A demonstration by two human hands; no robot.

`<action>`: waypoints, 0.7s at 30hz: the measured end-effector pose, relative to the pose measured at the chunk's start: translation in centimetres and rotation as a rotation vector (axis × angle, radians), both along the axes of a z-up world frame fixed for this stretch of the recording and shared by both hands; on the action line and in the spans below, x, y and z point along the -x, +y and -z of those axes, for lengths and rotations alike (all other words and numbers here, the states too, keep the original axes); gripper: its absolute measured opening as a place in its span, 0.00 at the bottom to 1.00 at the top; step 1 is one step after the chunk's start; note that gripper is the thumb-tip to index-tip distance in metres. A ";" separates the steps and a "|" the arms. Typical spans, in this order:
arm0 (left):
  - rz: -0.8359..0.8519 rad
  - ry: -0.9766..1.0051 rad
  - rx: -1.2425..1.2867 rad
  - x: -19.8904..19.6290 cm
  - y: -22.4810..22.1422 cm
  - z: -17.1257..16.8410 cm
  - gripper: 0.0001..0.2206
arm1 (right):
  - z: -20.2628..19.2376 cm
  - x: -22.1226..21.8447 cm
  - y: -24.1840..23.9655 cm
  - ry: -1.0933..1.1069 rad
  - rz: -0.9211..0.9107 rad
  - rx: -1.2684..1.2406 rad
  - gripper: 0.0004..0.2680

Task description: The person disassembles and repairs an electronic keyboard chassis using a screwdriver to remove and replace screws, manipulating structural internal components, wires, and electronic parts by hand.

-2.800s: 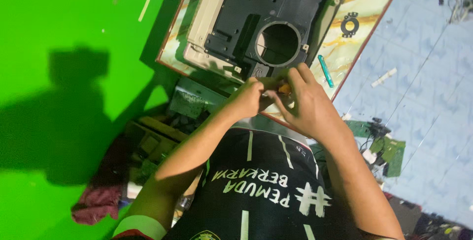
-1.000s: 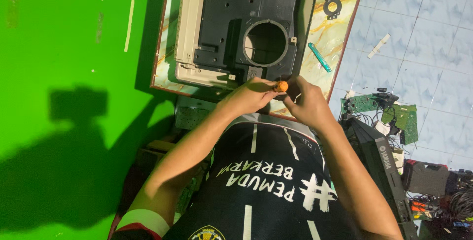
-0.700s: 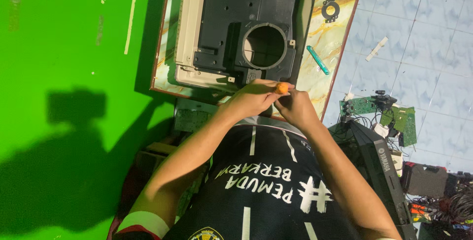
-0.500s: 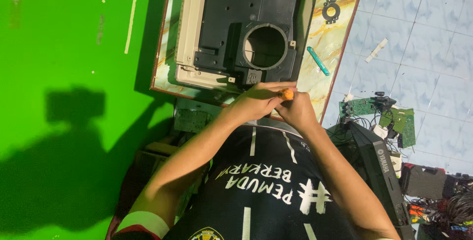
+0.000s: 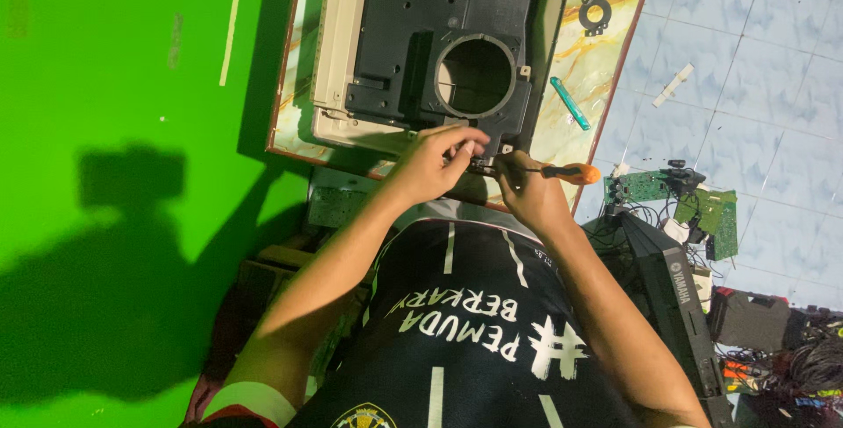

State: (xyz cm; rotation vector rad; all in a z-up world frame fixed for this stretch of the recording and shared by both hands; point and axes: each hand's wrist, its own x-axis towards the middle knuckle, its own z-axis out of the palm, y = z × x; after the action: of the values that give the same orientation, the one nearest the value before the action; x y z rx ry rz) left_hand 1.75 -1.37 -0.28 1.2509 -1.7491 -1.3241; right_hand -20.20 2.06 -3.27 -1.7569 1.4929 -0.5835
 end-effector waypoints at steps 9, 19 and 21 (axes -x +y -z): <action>-0.023 -0.176 0.080 1.2 2.5 3.2 0.12 | -3.3 0.1 -0.4 0.032 0.067 -0.066 0.07; -0.032 -0.394 0.210 1.9 3.1 4.6 0.12 | -7.1 -0.7 -1.1 -0.073 0.069 -0.115 0.07; -0.043 -0.386 0.129 2.1 3.2 4.5 0.07 | -7.4 -0.7 -1.1 -0.076 0.073 -0.113 0.07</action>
State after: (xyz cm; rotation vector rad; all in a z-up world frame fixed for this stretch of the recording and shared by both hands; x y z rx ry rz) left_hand -0.34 1.88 -4.76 1.5345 -2.0180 -0.9726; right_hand -19.50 0.92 4.17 -1.5825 1.5126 -0.5848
